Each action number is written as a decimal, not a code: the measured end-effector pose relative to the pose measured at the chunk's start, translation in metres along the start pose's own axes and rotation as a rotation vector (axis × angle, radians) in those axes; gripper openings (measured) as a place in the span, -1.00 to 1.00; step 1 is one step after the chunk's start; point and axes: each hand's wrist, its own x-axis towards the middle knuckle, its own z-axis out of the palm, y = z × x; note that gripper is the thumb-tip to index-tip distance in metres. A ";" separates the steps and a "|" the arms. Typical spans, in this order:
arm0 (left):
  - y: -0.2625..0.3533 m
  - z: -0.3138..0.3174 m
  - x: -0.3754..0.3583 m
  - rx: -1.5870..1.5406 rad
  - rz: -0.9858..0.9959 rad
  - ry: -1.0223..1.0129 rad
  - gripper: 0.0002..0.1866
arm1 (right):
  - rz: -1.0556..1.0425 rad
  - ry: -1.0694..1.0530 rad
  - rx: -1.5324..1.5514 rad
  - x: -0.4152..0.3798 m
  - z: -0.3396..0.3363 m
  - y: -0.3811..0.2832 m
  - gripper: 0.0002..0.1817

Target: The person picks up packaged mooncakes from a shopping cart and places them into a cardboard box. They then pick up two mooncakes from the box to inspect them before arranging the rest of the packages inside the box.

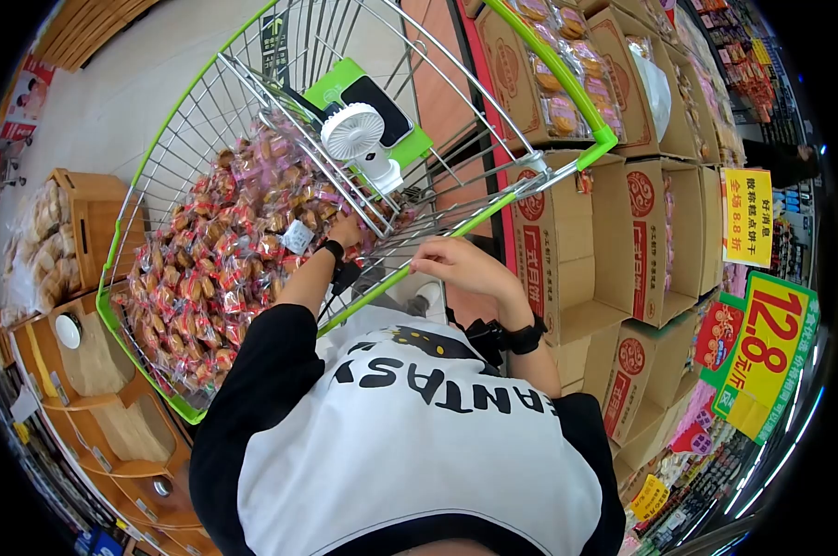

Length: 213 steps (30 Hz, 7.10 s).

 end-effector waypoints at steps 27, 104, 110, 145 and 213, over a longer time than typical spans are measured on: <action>0.001 -0.044 -0.039 -0.207 0.149 0.432 -0.89 | -0.154 0.110 0.073 -0.012 0.014 -0.006 -0.75; 0.233 -0.121 -0.302 -0.791 0.740 0.383 -0.78 | -0.601 0.413 0.964 -0.093 0.017 -0.026 -0.80; 0.241 -0.097 -0.300 -0.673 0.756 0.319 -0.71 | -0.555 0.451 0.875 -0.120 0.016 -0.009 -0.80; 0.382 0.010 -0.276 -0.738 0.682 -0.332 -0.80 | -0.453 1.082 0.491 -0.252 -0.001 0.077 -0.47; 0.720 0.213 -0.035 0.682 1.521 -0.663 -0.55 | 1.087 1.405 -0.621 -0.395 -0.184 0.252 -0.75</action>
